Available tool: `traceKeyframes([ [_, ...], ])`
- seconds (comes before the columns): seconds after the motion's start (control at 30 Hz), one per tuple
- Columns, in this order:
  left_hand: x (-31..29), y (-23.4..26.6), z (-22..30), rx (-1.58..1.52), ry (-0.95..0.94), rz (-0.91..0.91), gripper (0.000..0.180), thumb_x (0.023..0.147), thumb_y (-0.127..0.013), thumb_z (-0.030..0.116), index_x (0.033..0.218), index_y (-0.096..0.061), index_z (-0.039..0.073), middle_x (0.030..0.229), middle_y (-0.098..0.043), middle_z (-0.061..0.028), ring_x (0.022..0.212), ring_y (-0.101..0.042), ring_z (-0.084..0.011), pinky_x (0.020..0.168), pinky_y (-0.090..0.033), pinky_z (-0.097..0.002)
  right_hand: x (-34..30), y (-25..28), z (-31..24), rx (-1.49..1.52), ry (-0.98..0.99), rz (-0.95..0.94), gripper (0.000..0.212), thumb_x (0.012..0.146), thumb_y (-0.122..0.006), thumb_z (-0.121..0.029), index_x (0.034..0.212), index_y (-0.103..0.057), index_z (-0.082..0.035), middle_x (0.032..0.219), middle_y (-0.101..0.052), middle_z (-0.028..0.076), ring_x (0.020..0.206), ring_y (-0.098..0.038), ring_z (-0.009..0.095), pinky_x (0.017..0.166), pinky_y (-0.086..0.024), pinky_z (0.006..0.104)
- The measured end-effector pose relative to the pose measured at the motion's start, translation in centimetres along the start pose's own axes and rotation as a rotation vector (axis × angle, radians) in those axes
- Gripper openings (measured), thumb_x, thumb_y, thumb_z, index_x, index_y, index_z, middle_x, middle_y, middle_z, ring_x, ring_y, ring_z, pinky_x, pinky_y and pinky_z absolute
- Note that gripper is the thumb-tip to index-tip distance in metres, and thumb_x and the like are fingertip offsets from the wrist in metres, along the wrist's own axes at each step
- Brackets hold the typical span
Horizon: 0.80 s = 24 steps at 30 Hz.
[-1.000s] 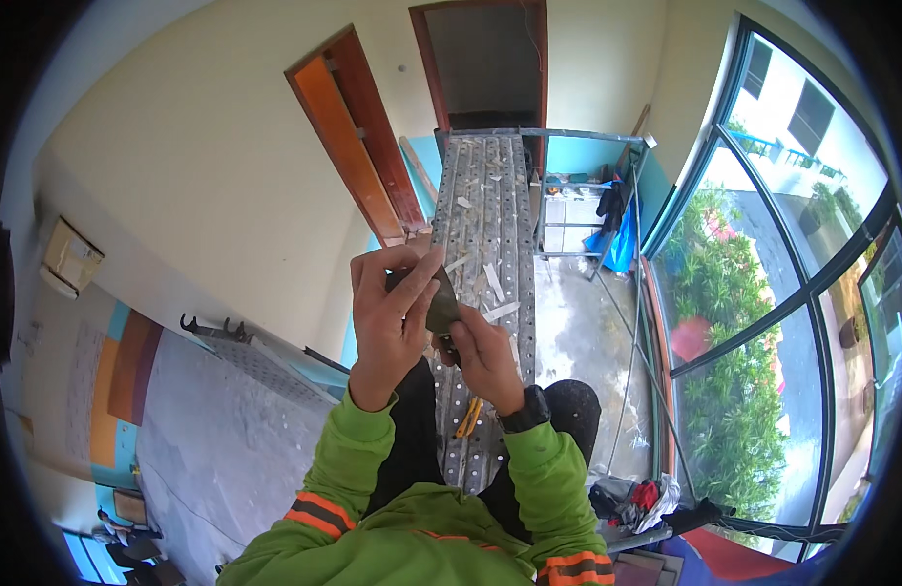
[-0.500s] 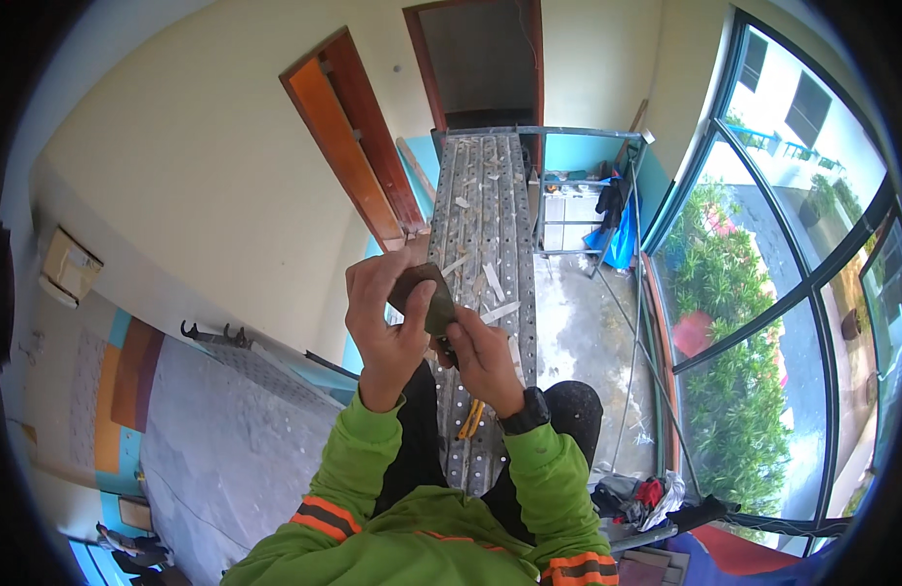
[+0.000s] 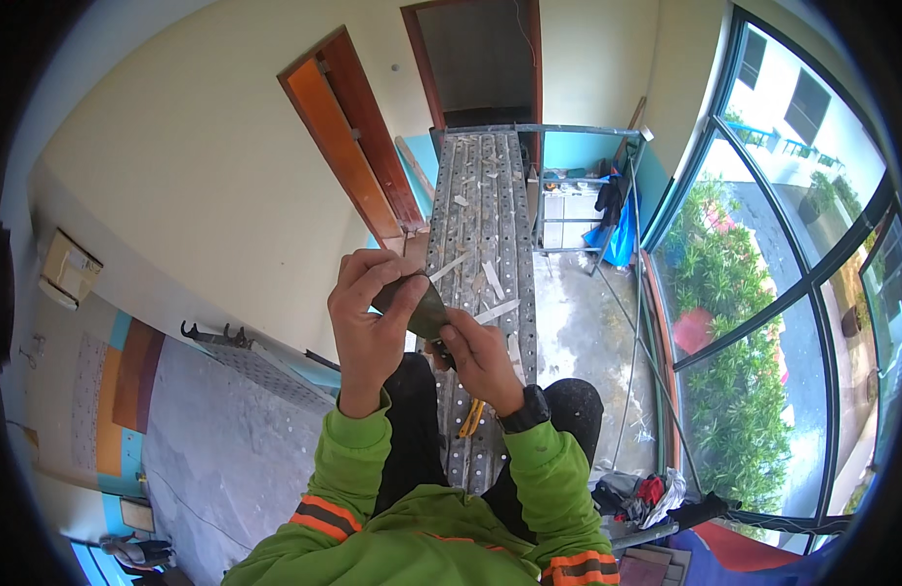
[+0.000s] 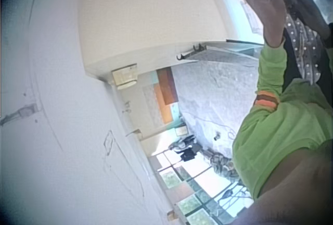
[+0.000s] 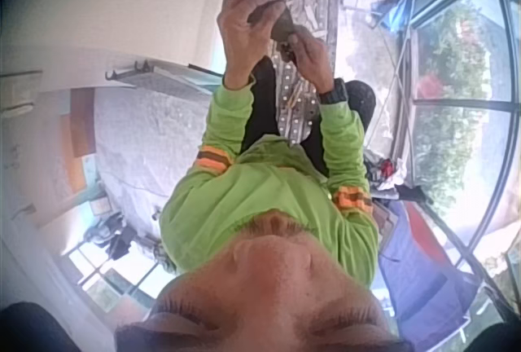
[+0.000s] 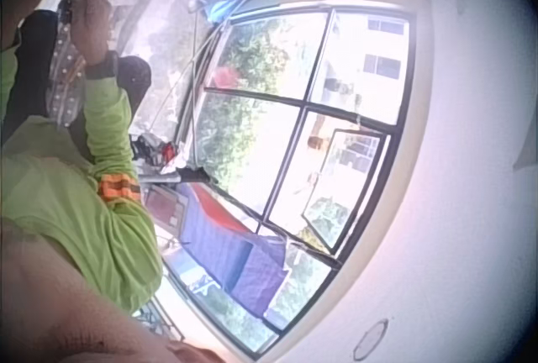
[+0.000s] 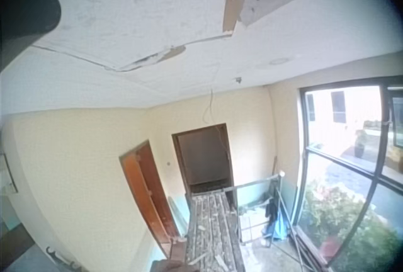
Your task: The person scrapes material from the ceiling using a putty knife and pulls off loose pieces by hand.
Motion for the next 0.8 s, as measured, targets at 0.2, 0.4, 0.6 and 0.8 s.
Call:
traceKeyframes([
  [0.2,0.1,-0.3,0.6,0.077,-0.041,0.033,0.015,0.075,-0.071,0.002,0.090,-0.070,0.002,0.089,-0.061,-0.0061,0.083,-0.056,-0.0196,0.074,-0.047,-0.0308,0.0,0.3,0.7,-0.017,-0.056,0.023,0.021,0.100,-0.045,-0.012,0.113,-0.055,0.001,0.072,-0.062,0.007,0.057,-0.057,0.012,0.053,-0.046,0.0278],
  [0.4,0.1,-0.7,-1.2,-0.035,0.033,0.002,0.014,0.076,-0.068,0.001,0.090,-0.069,0.002,0.088,-0.061,-0.0056,0.082,-0.055,-0.0185,0.075,-0.046,-0.0307,-0.2,0.2,0.6,0.027,-0.148,0.053,0.020,0.100,-0.047,-0.012,0.112,-0.056,0.000,0.071,-0.063,0.004,0.057,-0.056,0.010,0.053,-0.046,0.0266],
  [0.6,2.0,-2.3,-2.0,-0.202,0.211,-0.140,0.009,0.073,-0.068,0.006,0.081,-0.069,0.002,0.081,-0.062,-0.0100,0.085,-0.058,-0.0255,0.078,-0.045,-0.0356,-0.2,1.3,1.5,0.003,-0.225,0.004,0.026,0.099,-0.052,-0.019,0.117,-0.056,0.000,0.086,-0.067,0.004,0.073,-0.062,0.009,0.066,-0.051,0.0270],
  [0.8,4.5,-7.1,2.5,-0.250,-0.064,-0.313,0.007,0.074,-0.069,0.007,0.080,-0.069,0.003,0.081,-0.063,-0.0089,0.077,-0.062,-0.0237,0.071,-0.048,-0.0331,-0.1,3.8,0.3,0.129,-0.024,0.227,0.017,0.100,-0.046,-0.013,0.104,-0.056,0.000,0.082,-0.063,0.005,0.073,-0.062,0.013,0.066,-0.051,0.0281],
])
Point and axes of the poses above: each hand's wrist, its own x-axis towards the middle knuckle, its own y-axis out of the back of the hand, z = x × y, the point moved 7 cm from there along x, towards the middle knuckle
